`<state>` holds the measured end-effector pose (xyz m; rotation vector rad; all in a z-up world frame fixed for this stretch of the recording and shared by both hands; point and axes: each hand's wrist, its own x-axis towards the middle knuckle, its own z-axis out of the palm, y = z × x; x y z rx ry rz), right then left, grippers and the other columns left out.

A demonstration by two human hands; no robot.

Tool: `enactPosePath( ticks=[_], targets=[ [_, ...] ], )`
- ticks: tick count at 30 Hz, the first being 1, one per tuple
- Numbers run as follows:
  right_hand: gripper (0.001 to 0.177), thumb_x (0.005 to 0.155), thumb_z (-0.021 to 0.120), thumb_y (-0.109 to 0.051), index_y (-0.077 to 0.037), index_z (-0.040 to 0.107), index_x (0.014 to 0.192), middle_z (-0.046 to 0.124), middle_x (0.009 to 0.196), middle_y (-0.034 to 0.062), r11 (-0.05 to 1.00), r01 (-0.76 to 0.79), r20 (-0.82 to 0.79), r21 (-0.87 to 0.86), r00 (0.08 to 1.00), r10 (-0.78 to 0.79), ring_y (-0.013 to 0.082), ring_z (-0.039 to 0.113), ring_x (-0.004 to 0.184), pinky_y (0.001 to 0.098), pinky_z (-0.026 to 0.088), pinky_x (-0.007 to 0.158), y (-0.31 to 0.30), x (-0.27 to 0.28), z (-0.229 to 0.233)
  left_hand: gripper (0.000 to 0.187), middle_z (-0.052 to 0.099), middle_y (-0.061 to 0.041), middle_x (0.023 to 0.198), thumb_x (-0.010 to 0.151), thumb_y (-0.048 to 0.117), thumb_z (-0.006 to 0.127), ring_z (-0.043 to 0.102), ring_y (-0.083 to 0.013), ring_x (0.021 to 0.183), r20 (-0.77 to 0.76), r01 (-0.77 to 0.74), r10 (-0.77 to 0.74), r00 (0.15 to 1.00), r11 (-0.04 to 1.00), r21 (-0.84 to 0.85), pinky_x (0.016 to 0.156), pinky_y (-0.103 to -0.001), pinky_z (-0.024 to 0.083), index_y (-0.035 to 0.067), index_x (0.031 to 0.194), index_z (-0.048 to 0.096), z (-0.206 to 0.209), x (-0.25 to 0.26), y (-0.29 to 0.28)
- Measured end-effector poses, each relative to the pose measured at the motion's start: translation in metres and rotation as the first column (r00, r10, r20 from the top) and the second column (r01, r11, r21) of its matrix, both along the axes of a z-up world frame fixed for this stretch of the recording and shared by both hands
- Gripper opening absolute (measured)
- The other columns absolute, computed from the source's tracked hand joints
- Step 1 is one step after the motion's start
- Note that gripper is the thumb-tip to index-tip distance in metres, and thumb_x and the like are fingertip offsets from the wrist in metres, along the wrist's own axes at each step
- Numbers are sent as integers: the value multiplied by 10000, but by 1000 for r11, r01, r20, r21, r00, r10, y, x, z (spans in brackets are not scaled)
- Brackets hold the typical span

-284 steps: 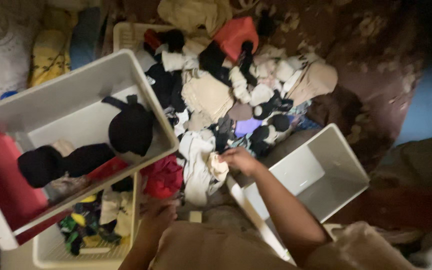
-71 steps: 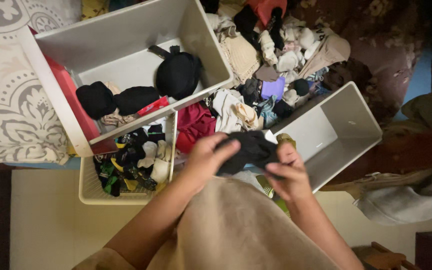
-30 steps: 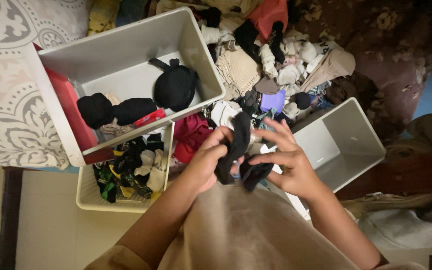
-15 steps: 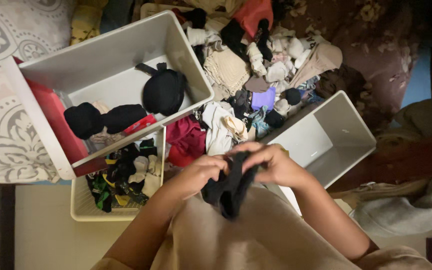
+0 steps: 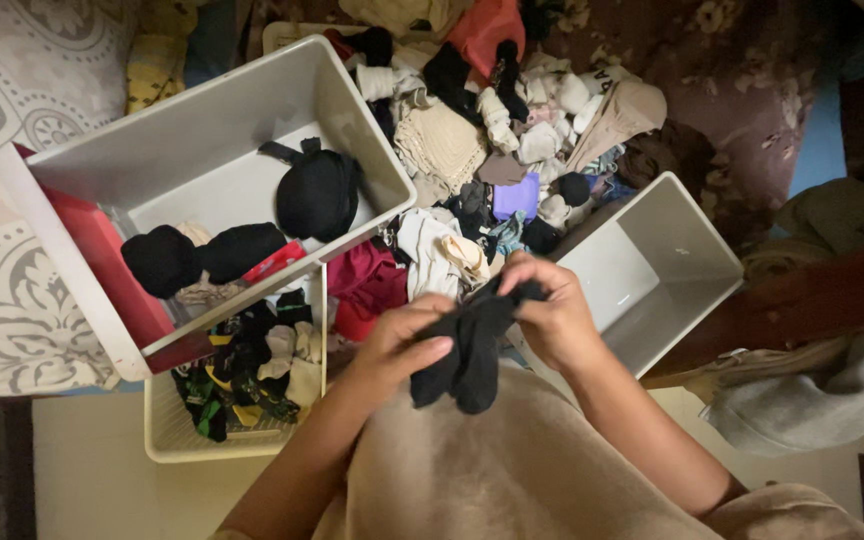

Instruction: The person sorts socks from a pile by pairing them and placing them into drawers.

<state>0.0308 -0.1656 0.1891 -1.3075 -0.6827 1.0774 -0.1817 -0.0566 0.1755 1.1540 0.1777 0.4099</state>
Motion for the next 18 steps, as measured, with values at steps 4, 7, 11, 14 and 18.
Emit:
enactPosePath(
  ticks=[4,7,11,14,18],
  targets=[
    [446,626,597,166,-88,414,943,443,882,-9,967,246,404,73,879,-254,112,464,841,235,417,743,9,-10,-27,599,640,-41,1130,803,130,816,611,-117,1019,-67,-65,61,996,996,-62,886,-262,525,-20,1314,542,4,10,-31],
    [368,667,514,148,-86,484,950,479,888,3,932,359,554,56,765,-328,119,477,869,246,427,783,-1,-17,-27,459,670,-21,970,755,60,738,631,-123,886,-203,-294,317,926,946,135,779,-274,542,-19,1180,585,-9,36,-42],
    [315,773,695,79,-84,468,919,503,847,-3,969,239,606,-65,781,-152,102,482,811,258,436,700,-19,-44,-6,164,555,-111,740,844,31,741,514,-140,746,-335,-411,523,783,841,352,641,-326,476,-59,882,609,-33,46,-44],
    [387,758,820,4,-70,486,938,519,851,-4,996,-13,539,-85,840,57,109,482,763,276,436,645,-24,-25,-2,66,689,-4,803,862,75,683,600,-64,704,-348,-610,541,766,782,-128,625,-255,509,18,881,707,-38,64,-50],
    [317,760,790,16,-52,514,899,549,846,69,995,14,714,-102,697,64,193,551,771,313,475,689,-33,20,-40,91,663,-32,738,882,74,626,556,-109,566,-484,-598,362,797,584,-549,497,-265,417,15,863,694,-50,98,-57]
  ],
)
